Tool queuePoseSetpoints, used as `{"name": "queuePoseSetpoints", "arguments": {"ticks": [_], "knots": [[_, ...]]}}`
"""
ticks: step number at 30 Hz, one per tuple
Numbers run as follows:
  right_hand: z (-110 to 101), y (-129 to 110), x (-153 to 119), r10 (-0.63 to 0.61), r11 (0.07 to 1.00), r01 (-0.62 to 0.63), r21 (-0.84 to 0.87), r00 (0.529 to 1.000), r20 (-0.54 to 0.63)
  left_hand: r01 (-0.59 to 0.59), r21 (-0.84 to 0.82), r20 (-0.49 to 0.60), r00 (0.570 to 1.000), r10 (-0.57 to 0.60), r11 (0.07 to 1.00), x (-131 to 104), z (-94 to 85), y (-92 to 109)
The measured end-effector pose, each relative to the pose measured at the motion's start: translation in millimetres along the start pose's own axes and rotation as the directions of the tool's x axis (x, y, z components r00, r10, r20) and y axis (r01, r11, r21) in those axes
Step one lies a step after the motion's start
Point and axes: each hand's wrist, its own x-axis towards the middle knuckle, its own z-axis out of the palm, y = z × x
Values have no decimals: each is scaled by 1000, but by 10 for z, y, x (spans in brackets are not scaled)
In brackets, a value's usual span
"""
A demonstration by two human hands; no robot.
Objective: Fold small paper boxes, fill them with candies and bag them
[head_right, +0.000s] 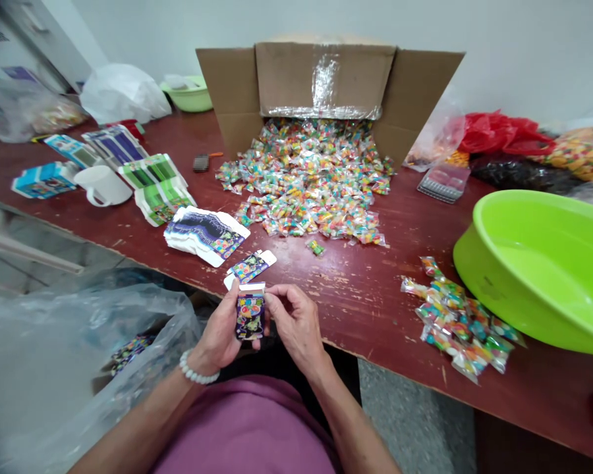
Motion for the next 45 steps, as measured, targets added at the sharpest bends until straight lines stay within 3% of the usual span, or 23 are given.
{"name": "queuePoseSetpoints", "arguments": {"ticks": [4, 11, 17, 23, 25, 30, 38, 45], "knots": [[-17, 16, 21, -72, 993, 71, -90, 997, -11, 14, 21, 8, 1000, -14, 1000, -11, 17, 15], [-117, -67, 69, -93, 980, 111, -165, 989, 112, 47, -7, 76, 996, -46, 999, -36, -8, -3], [-46, -21, 74, 59, 993, -67, 97, 995, 81, 40, -76, 158, 987, -28, 996, -31, -68, -4], [-1, 49, 79, 61, 986, -62, 152, 998, 16, 42, -99, 166, 986, -25, 994, -20, -97, 2], [-27, 27, 75, 42, 994, -43, 101, 999, 15, 41, -91, 169, 985, -25, 995, -13, -88, -1], [-113, -64, 64, 54, 997, -43, -58, 974, 221, 33, -42, 191, 981, -24, 999, -17, -74, -3], [-127, -80, 86, -133, 944, 172, -283, 979, 153, 31, -18, 177, 984, -28, 999, -46, -61, 7], [-109, -85, 101, 66, 995, -48, -93, 977, 202, 59, 67, 135, 989, -67, 996, -26, -96, -10]]}}
